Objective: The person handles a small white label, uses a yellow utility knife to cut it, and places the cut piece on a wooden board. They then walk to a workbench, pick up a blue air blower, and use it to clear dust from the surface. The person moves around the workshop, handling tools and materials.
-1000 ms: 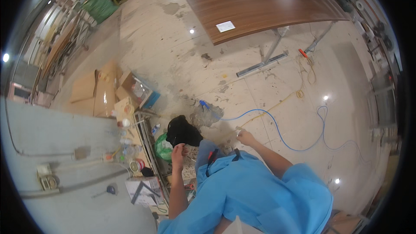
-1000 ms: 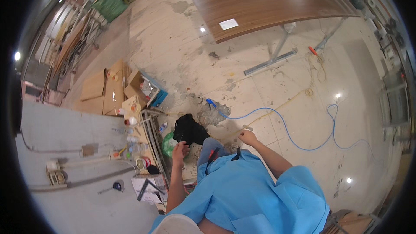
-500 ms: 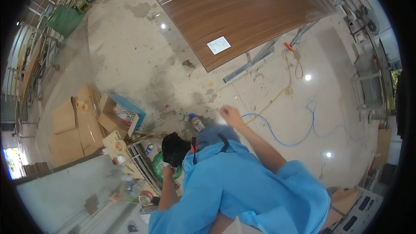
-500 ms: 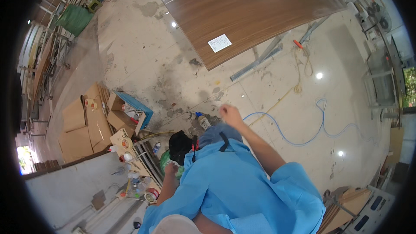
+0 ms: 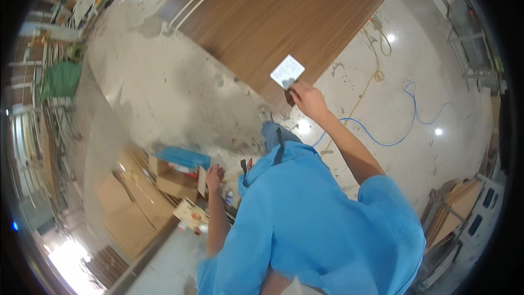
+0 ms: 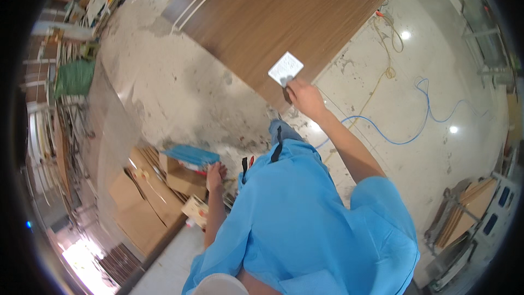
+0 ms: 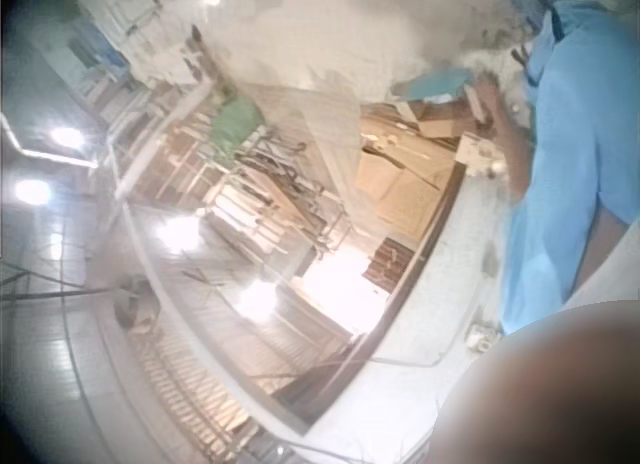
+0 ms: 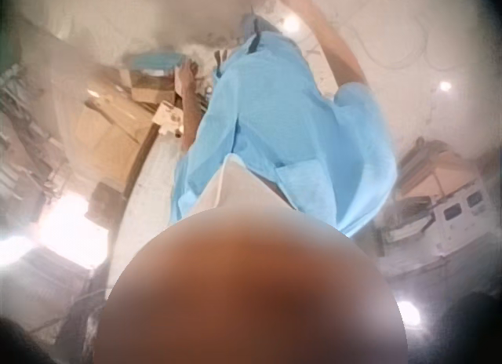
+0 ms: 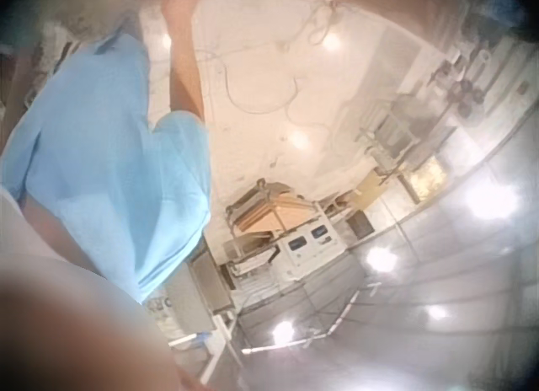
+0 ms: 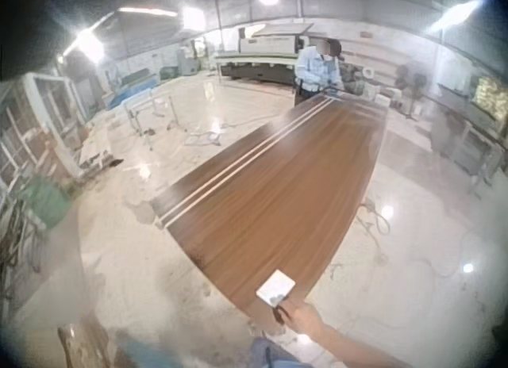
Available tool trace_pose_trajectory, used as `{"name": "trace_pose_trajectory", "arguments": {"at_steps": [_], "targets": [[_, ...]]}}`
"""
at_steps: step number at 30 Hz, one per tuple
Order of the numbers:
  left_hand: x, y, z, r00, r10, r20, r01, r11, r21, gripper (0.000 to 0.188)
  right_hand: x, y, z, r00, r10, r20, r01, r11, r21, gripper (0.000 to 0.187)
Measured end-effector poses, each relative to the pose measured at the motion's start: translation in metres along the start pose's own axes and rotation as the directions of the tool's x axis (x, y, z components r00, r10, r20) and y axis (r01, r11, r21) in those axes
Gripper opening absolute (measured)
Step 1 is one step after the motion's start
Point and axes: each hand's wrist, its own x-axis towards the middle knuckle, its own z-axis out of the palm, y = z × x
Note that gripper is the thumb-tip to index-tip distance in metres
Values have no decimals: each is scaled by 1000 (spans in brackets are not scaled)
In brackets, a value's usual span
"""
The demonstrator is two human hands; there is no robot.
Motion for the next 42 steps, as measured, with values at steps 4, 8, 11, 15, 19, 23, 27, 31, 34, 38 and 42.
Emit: {"name": "trace_pose_trajectory", "arguments": {"at_steps": [4, 8, 11, 15, 19, 23, 27, 31, 34, 38, 42], "targets": [[28, 55, 7, 991, -124, 57, 118, 988, 102, 45, 8, 8, 13, 995, -15, 94, 20, 998, -57, 12], [52, 97, 6, 996, -77, 51, 68, 986, 151, 44, 10, 12, 18, 974, -84, 209, 119, 979, -163, 13], [73, 118, 10, 996, -56, 69, 49, 994, 103, 40, 17, 10, 15, 955, -119, 273, 186, 954, -235, 15], [103, 137, 21, 978, -146, 149, 113, 971, 210, 40, 26, 2, 11, 907, -108, 406, 260, 903, -341, 17], [140, 169, 34, 953, -167, 255, 78, 943, 325, 41, 30, -5, 11, 876, -136, 463, 340, 855, -392, 13], [169, 208, 39, 965, -113, 238, 29, 944, 329, 41, 33, -6, 15, 848, -120, 515, 380, 816, -436, 15], [178, 239, 34, 971, -63, 230, -17, 944, 330, 39, 38, -6, 18, 847, -136, 513, 397, 805, -441, 15], [181, 245, 22, 973, -64, 222, -14, 944, 331, 41, 42, 0, 16, 855, -186, 484, 407, 819, -404, 16], [184, 231, 10, 973, -91, 210, 19, 946, 324, 41, 42, 10, 8, 913, 17, 407, 102, 957, -271, 14], [185, 199, -2, 961, -187, 204, 112, 937, 332, 41, 39, 16, 0, 859, 135, 494, -4, 967, -256, 12], [178, 176, -4, 948, -209, 242, 117, 931, 344, 36, 39, 11, 2, 869, -60, 491, 222, 935, -277, 9]]}}
